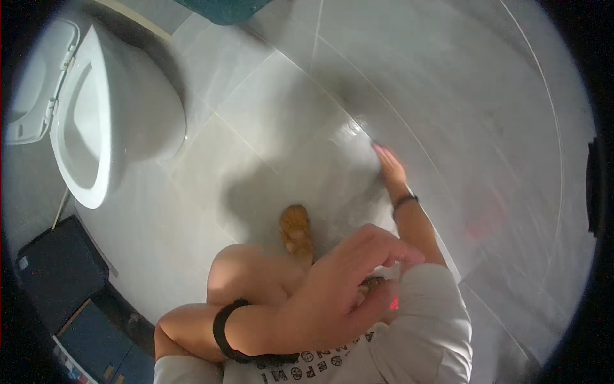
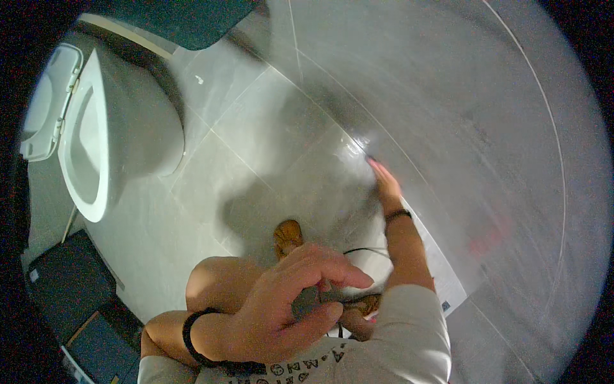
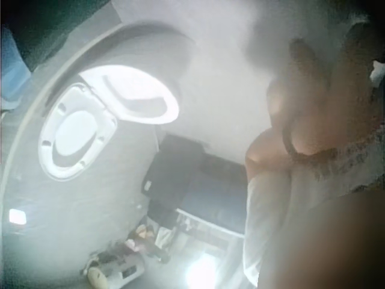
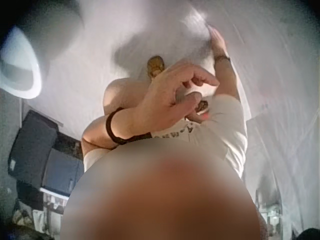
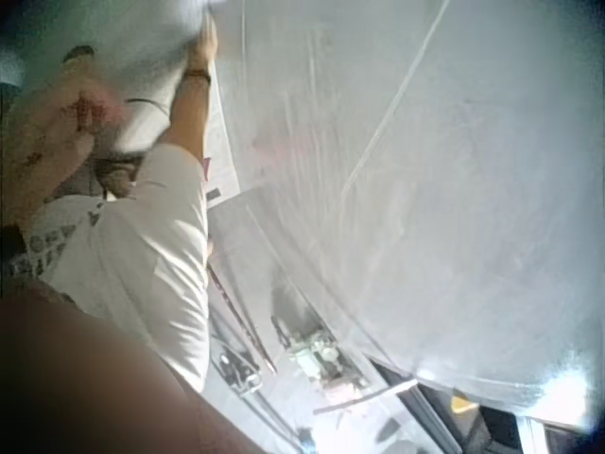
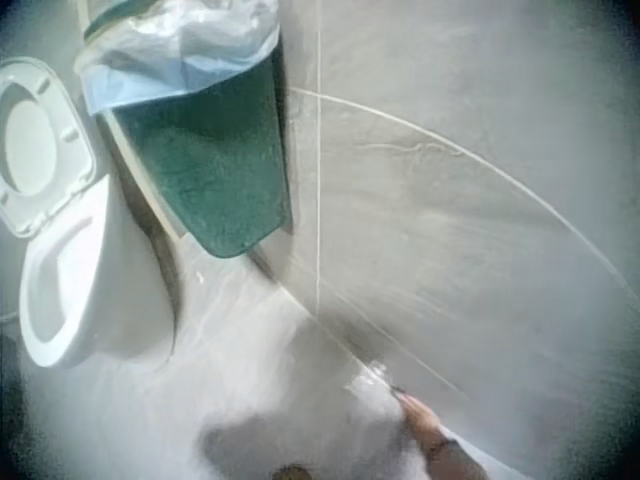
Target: The person cleans bathroom wall tiles by scrubbing them with a scouring pad, then wipes them with a cloth and rinses the area using water from a tap into a bucket.
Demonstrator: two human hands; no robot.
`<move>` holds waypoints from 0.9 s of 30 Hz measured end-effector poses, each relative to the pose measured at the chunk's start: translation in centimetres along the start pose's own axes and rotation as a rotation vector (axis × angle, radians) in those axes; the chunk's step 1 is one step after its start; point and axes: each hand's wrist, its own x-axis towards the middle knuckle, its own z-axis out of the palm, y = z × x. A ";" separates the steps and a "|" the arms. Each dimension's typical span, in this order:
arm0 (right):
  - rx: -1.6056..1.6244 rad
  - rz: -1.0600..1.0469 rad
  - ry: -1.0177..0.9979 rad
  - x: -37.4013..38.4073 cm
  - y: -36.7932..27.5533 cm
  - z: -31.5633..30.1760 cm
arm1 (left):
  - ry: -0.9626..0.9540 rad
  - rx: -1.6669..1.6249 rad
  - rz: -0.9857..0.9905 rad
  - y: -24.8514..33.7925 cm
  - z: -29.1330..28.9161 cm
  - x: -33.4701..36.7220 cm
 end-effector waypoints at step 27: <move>-0.236 -0.036 -0.465 -20.6 5.0 2.6 | 0.573 -0.445 0.112 -0.4 -11.4 -1.7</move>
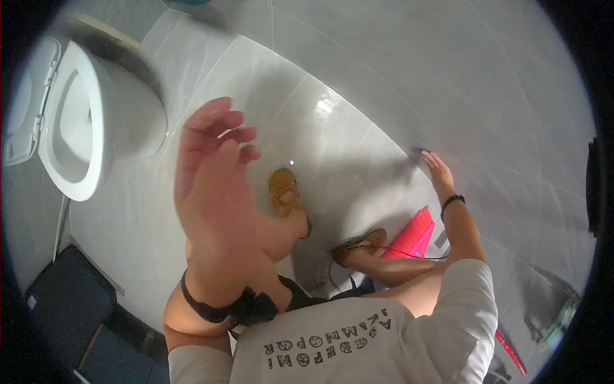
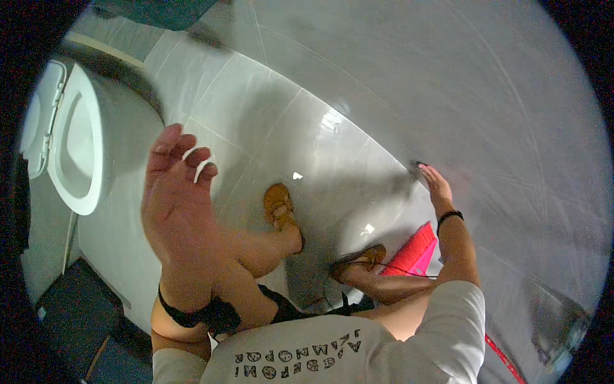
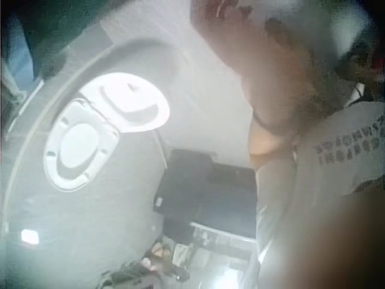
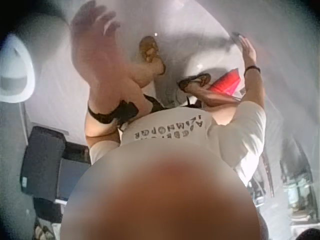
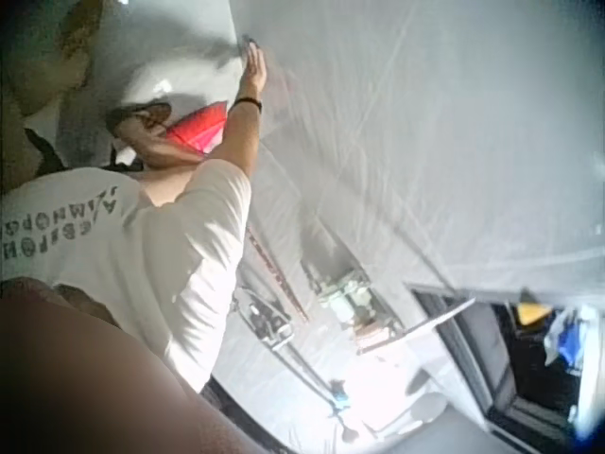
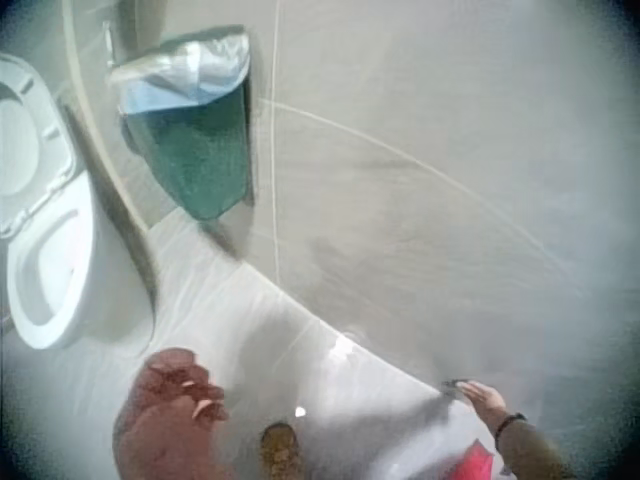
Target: The person cleans bathroom wall tiles by scrubbing them with a scouring pad, then wipes them with a cloth and rinses the area using water from a tap into a bucket.
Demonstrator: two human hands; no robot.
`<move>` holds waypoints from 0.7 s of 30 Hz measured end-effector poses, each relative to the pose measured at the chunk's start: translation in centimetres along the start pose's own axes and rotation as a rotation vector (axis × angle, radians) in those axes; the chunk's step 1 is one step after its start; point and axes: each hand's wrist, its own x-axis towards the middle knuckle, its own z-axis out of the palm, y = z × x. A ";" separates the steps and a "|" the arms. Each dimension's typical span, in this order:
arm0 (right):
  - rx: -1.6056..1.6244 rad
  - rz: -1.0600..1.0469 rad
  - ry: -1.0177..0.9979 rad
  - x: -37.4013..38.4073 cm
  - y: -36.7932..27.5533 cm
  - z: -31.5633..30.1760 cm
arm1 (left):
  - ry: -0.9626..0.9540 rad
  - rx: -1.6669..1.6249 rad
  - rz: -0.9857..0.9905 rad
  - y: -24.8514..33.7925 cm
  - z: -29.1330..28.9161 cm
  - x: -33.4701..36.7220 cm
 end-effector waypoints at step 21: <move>0.305 -0.011 0.276 17.2 -6.1 -4.3 | 0.007 -0.008 -0.150 -3.8 4.6 2.9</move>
